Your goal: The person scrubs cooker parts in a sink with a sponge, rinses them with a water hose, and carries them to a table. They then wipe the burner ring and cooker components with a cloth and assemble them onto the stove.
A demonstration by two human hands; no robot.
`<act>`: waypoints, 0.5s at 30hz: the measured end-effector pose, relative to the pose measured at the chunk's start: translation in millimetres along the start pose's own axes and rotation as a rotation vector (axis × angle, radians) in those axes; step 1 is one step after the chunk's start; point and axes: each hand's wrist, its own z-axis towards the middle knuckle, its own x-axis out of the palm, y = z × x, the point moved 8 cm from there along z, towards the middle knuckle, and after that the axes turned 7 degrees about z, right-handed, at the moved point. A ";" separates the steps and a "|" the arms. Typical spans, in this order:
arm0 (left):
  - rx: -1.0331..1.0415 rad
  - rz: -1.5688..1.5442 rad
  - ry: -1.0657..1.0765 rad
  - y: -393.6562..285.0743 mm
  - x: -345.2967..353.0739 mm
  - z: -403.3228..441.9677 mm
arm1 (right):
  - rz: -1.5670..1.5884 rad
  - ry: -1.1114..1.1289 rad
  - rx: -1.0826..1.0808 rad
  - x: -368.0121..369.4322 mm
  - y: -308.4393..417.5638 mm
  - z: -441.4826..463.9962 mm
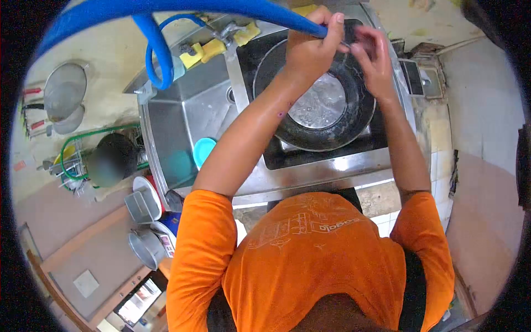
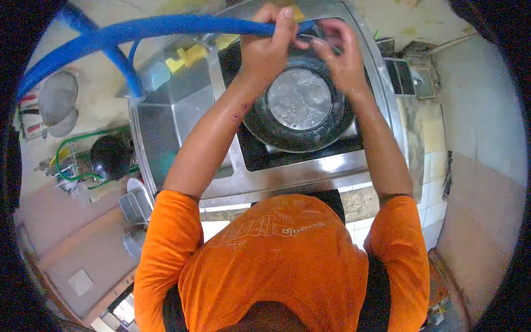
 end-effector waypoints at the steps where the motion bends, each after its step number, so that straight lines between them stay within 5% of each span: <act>1: 0.025 0.193 0.000 2.5 -8.5 -5.8 | -0.001 0.158 -0.175 30.8 41.8 15.8; 4: 0.165 0.524 -0.204 -13.3 -40.5 -39.5 | 0.248 0.375 -0.127 111.5 129.3 16.5; 8: 0.064 0.544 -0.218 -17.6 -94.4 -71.5 | 0.253 0.551 -0.241 170.8 145.7 -4.0; 12: -0.038 0.759 -0.255 -29.7 -124.9 -99.1 | 0.242 0.649 0.043 207.0 142.4 -7.5; 14: 0.044 0.981 -0.141 -6.8 -123.1 -87.3 | 0.340 0.659 0.279 210.3 141.2 5.6; 15: 0.106 1.089 -0.130 -2.4 -120.9 -79.6 | 0.267 0.554 0.213 209.2 134.1 15.0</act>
